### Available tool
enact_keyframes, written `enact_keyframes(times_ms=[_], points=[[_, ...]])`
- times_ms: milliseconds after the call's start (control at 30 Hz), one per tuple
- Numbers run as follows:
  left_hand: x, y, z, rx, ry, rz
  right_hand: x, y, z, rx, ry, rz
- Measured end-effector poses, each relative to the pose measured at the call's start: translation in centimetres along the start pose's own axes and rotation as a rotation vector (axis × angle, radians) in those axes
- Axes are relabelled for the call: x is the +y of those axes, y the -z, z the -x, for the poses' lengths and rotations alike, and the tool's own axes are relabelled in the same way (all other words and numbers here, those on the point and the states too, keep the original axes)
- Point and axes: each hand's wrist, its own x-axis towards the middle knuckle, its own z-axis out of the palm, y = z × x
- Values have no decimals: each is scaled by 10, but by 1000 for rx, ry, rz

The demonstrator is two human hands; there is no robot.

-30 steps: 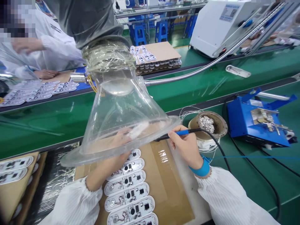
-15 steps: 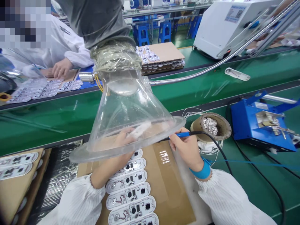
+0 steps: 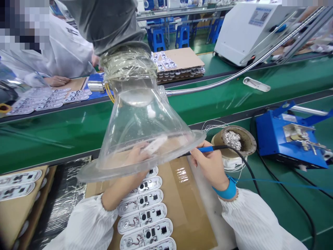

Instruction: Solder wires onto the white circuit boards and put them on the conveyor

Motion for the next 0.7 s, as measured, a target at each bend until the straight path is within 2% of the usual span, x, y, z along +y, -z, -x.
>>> enact_keyframes(times_ms=[167, 267, 467, 700], points=[[2, 2, -1, -8, 11, 64, 5, 2, 0, -18, -32, -84], [4, 2, -2, -1, 27, 115, 4, -2, 1, -12, -44, -56], [1, 3, 1, -56, -7, 58, -2, -8, 2, -3, -21, -5], [-16, -17, -6, -9, 21, 8, -4, -9, 3, 3, -12, 27]])
